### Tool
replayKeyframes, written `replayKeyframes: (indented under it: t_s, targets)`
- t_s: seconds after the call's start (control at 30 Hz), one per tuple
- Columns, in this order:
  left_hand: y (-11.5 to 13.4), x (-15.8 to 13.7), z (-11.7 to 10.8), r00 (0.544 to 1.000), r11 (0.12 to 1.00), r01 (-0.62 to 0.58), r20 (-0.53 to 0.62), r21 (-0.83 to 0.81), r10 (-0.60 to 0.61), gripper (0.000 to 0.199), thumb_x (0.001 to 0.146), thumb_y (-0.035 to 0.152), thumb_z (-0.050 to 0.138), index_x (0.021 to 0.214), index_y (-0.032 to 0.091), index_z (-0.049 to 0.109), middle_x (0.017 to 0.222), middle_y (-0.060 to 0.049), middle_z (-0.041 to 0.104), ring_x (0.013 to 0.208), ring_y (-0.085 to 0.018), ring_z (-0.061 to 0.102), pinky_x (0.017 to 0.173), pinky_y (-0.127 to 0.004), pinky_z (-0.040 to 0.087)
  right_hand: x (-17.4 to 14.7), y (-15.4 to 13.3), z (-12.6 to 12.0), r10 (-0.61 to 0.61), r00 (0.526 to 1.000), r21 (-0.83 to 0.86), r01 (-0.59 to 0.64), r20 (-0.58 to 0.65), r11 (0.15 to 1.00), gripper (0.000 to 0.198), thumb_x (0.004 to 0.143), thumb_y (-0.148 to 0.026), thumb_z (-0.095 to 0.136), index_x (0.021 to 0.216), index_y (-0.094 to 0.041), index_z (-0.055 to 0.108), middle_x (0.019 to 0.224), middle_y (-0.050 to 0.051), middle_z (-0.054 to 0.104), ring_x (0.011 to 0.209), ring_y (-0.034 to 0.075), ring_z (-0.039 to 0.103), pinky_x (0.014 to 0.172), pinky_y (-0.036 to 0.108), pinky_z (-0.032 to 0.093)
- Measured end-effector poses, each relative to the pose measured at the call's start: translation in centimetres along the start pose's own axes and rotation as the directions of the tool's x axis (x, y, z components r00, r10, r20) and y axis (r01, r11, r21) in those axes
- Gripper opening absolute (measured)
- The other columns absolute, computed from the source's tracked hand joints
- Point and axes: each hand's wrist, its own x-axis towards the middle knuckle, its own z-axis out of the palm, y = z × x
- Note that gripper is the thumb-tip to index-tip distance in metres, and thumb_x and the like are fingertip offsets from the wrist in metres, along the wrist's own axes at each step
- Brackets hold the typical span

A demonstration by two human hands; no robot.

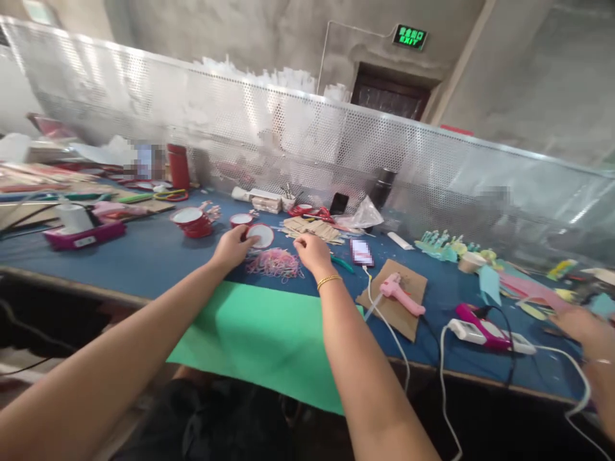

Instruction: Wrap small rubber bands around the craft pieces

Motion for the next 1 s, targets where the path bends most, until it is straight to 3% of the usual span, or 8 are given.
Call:
replayKeyframes:
  t_s: [0.23,0.43,0.53,0.63,0.7,0.87,1.0]
  targets:
    - [-0.8,0.4,0.1,0.998,0.998,0.063,-0.031,0.011,-0.063,0.026,0.075,0.046,0.057,0.08,0.02,0.057,0.065,0.001,0.054,0.064,-0.017,0.048,0.062,-0.028,0.034,0.3,0.8,-0.5,-0.003,1.0,-0.147,0.004,0.003,0.989,0.015,0.088,-0.028,0.063,0.087,-0.027,0.078,0.095,0.003,0.078,0.094,0.021,0.069,0.081,0.029,0.047]
    - [-0.6,0.7,-0.2,0.99,0.991,0.115,-0.092,0.064,-0.109,0.022,0.076,0.041,0.06,0.079,0.02,0.058,0.066,0.0,0.055,0.063,-0.018,0.05,0.061,-0.028,0.038,0.5,0.5,0.4,-0.067,0.997,-0.189,0.072,0.036,0.979,0.019,0.089,-0.031,0.063,0.1,-0.033,0.078,0.11,-0.001,0.076,0.109,0.021,0.064,0.095,0.033,0.045]
    - [-0.7,0.7,0.1,0.991,0.995,0.097,-0.099,0.024,-0.094,0.029,0.074,0.036,0.064,0.096,0.018,0.063,0.077,-0.002,0.063,0.07,-0.019,0.057,0.067,-0.028,0.044,0.5,0.3,1.0,-0.091,0.994,-0.227,0.104,0.065,0.968,0.02,0.089,-0.035,0.063,0.104,-0.034,0.077,0.116,0.0,0.074,0.115,0.024,0.059,0.101,0.04,0.042]
    - [-0.8,0.7,0.3,0.994,0.999,0.03,-0.106,-0.045,-0.035,0.052,0.073,0.031,0.065,0.123,0.019,0.058,0.091,-0.003,0.068,0.077,-0.02,0.061,0.074,-0.029,0.048,0.7,0.3,1.3,-0.064,0.995,-0.23,0.08,0.075,0.97,0.016,0.087,-0.034,0.065,0.095,-0.033,0.079,0.114,0.001,0.074,0.115,0.025,0.058,0.102,0.042,0.04]
    - [-0.7,0.5,0.3,0.994,0.998,-0.017,-0.109,-0.063,0.01,0.058,0.075,0.031,0.064,0.131,0.021,0.054,0.095,-0.003,0.069,0.078,-0.02,0.062,0.076,-0.03,0.05,0.9,0.3,1.4,-0.045,0.998,-0.186,0.054,0.051,0.981,0.014,0.086,-0.033,0.065,0.09,-0.032,0.079,0.107,0.001,0.076,0.113,0.025,0.059,0.1,0.041,0.041]
    - [0.6,-0.6,0.0,0.981,0.992,-0.12,-0.158,-0.032,0.113,0.041,0.082,0.026,0.054,0.122,0.025,0.061,0.113,-0.004,0.067,0.087,-0.02,0.064,0.081,-0.031,0.052,1.5,0.2,1.6,0.018,0.995,0.036,-0.014,-0.103,0.999,0.014,0.085,-0.031,0.063,0.087,-0.025,0.076,0.097,0.002,0.076,0.1,0.021,0.065,0.09,0.032,0.046]
    - [2.1,-1.3,-0.1,0.978,0.989,-0.135,-0.168,-0.065,0.123,0.039,0.084,0.02,0.049,0.121,0.025,0.063,0.127,-0.007,0.06,0.079,-0.017,0.064,0.067,-0.029,0.054,1.7,-0.1,1.8,0.078,0.992,0.301,-0.044,-0.103,0.953,0.013,0.084,-0.03,0.064,0.085,-0.021,0.073,0.085,0.0,0.075,0.082,0.016,0.066,0.078,0.025,0.049]
